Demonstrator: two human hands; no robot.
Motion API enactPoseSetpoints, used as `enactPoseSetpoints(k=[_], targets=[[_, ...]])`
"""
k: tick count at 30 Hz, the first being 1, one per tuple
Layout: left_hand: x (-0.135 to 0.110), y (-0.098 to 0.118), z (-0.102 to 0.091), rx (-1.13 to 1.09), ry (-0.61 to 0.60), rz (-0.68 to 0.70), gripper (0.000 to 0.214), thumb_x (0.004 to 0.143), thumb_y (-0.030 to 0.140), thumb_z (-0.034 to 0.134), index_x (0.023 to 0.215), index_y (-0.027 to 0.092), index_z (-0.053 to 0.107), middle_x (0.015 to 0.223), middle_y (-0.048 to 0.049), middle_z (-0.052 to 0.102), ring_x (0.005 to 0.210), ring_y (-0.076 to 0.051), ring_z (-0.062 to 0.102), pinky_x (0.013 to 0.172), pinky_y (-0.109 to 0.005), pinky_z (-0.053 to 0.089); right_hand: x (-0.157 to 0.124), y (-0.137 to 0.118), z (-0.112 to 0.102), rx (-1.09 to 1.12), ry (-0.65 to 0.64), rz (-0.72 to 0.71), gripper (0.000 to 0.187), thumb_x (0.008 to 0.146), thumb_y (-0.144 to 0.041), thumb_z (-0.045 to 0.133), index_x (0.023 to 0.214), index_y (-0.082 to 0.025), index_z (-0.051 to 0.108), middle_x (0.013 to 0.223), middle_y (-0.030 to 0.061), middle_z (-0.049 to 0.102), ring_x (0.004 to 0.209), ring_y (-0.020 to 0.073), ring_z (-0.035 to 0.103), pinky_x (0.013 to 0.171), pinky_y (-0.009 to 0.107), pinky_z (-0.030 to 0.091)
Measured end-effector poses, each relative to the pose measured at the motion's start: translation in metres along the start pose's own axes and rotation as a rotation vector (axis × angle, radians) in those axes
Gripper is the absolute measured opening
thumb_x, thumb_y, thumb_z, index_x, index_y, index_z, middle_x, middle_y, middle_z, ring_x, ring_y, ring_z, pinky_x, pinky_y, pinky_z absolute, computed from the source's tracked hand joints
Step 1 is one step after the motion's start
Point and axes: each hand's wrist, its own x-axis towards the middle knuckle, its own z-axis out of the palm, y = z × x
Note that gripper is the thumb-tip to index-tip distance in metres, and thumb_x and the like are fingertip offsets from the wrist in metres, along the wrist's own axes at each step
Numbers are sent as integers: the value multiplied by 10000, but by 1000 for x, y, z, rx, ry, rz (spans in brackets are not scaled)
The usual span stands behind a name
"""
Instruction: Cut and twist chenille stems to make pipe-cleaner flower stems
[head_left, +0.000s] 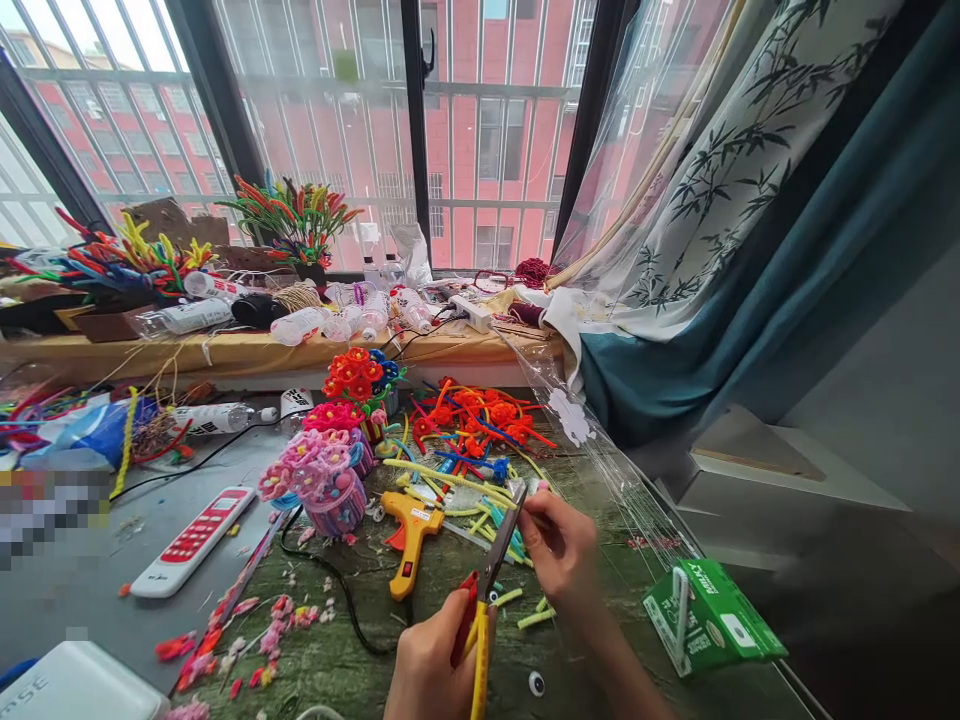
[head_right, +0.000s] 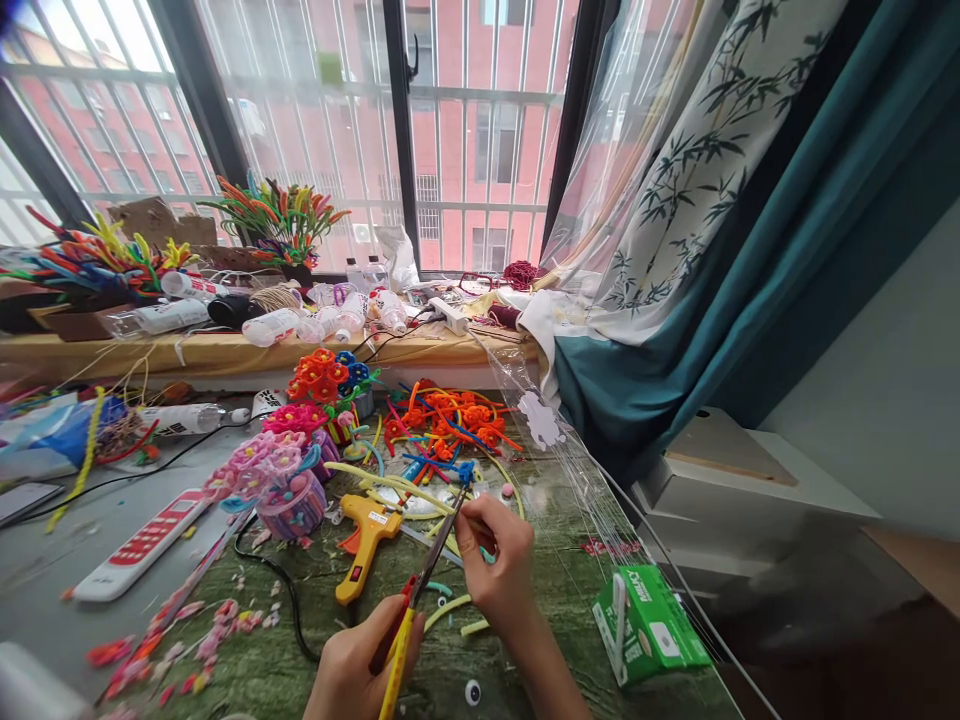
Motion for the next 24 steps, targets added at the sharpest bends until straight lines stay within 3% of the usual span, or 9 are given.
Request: enactPoseSetpoints(k=[5, 9, 16, 18, 20, 24], targets=[[0, 3, 0, -7, 43, -72, 383, 878, 491, 479, 618, 213, 522, 425, 80, 334, 367, -72, 253, 413, -203, 239, -1, 4, 0, 4, -8, -3, 177, 890, -241, 544, 725, -177, 565, 604, -35, 455, 486, 93, 396, 455, 222, 277], [6, 14, -5, -99, 10, -220, 472, 829, 577, 509, 546, 201, 482, 421, 85, 254, 377, -67, 210, 409, -212, 198, -1, 5, 0, 74, 19, 78, 192, 884, -288, 569, 738, -169, 609, 630, -13, 511, 529, 107, 442, 490, 226, 318], [18, 30, -24, -435, -86, -595, 525, 756, 703, 518, 603, 204, 455, 475, 53, 428, 349, -63, 291, 327, -189, 159, 12, 6, 2, 523, 230, 374, 252, 772, -435, 707, 755, -185, 686, 690, -5, 581, 659, 124, 504, 625, 212, 418], [20, 30, -27, -494, -93, -597, 541, 739, 727, 515, 643, 196, 477, 543, 41, 478, 338, -47, 293, 315, -183, 153, 16, 7, 1, 630, 308, 454, 260, 678, -435, 789, 727, -195, 704, 750, 2, 629, 726, 125, 529, 692, 201, 435], [22, 27, -28, -533, -94, -576, 566, 712, 759, 512, 690, 194, 498, 583, 38, 492, 337, -42, 302, 309, -177, 184, 18, 10, -1, 745, 347, 547, 264, 631, -420, 828, 737, -204, 720, 752, -9, 640, 687, 100, 519, 662, 175, 436], [28, 25, -23, -539, -15, -497, 635, 677, 814, 476, 810, 198, 558, 661, -4, 552, 400, -85, 405, 326, -197, 299, 19, 13, -4, 887, 269, 607, 259, 657, -394, 827, 772, -182, 734, 623, -39, 577, 544, 55, 454, 531, 137, 402]])
